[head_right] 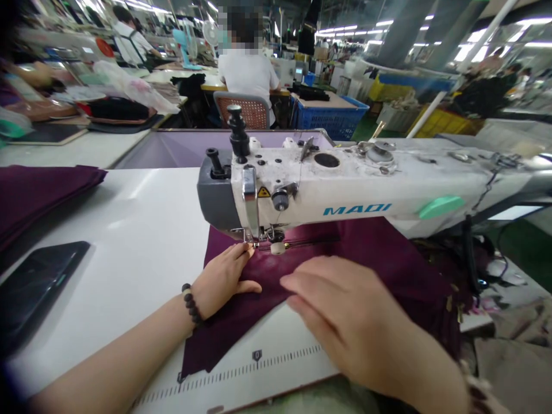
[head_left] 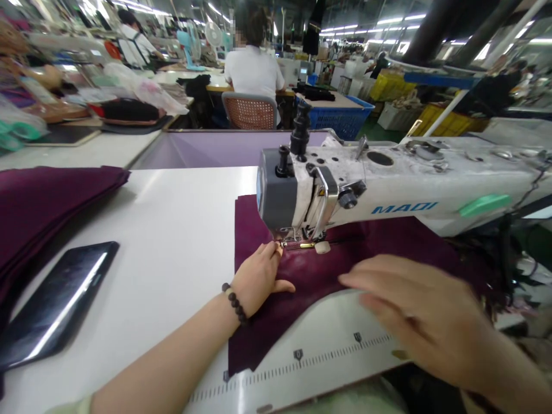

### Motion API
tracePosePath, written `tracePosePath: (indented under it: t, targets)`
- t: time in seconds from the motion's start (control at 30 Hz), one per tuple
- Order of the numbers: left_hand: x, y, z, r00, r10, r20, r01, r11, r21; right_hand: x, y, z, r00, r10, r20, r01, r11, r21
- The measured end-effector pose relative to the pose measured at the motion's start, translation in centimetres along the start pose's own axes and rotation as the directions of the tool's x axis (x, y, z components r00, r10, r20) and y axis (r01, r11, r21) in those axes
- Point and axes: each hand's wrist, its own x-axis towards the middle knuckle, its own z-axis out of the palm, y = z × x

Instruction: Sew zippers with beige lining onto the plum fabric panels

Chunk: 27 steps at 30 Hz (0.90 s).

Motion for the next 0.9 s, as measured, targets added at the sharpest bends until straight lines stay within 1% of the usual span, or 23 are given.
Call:
tracePosePath:
  t: [0.03, 0.07, 0.13, 0.2, 0.27, 0.33, 0.47, 0.9]
  targets:
    - [0.0, 0.0, 0.1, 1.0, 0.004, -0.011, -0.004, 1.0, -0.005, -0.3, -0.3, 2.3, 0.997, -0.016, 0.069, 0.014, 1.0, 0.024]
    - [0.0, -0.1, 0.1, 1.0, 0.007, -0.017, -0.007, 1.0, -0.014, -0.3, -0.3, 4.6, 0.994, -0.014, 0.105, 0.013, 1.0, 0.009]
    - [0.0, -0.1, 0.2, 1.0, 0.007, -0.016, -0.007, 0.999, -0.038, 0.5, 0.4, 8.4, 0.99, 0.061, 0.125, -0.054, 0.997, -0.058]
    - [0.1, -0.2, 0.2, 1.0, -0.002, -0.003, 0.002, 0.998, -0.065, 1.2, 1.3, 11.1, 0.975, 0.144, 0.172, -0.131, 0.988, -0.086]
    - [0.1, -0.2, 0.1, 1.0, -0.015, 0.016, 0.016, 0.996, -0.082, 1.4, 1.9, 12.5, 0.962, 0.174, 0.21, -0.166, 0.985, -0.056]
    - [0.2, -0.2, -0.1, 0.999, -0.023, 0.041, 0.027, 0.996, -0.086, 1.2, 2.1, 13.0, 0.956, 0.181, 0.229, -0.186, 0.982, 0.0]
    - [0.3, -0.2, -0.4, 0.998, -0.017, 0.067, 0.022, 0.996, -0.084, 0.5, 1.9, 13.2, 0.948, 0.196, 0.251, -0.221, 0.973, 0.073]
    - [0.2, -0.7, 0.3, 0.999, -0.004, 0.039, 0.008, 0.995, -0.102, 0.6, 1.9, 13.5, 0.945, 0.213, 0.249, -0.242, 0.966, 0.09]
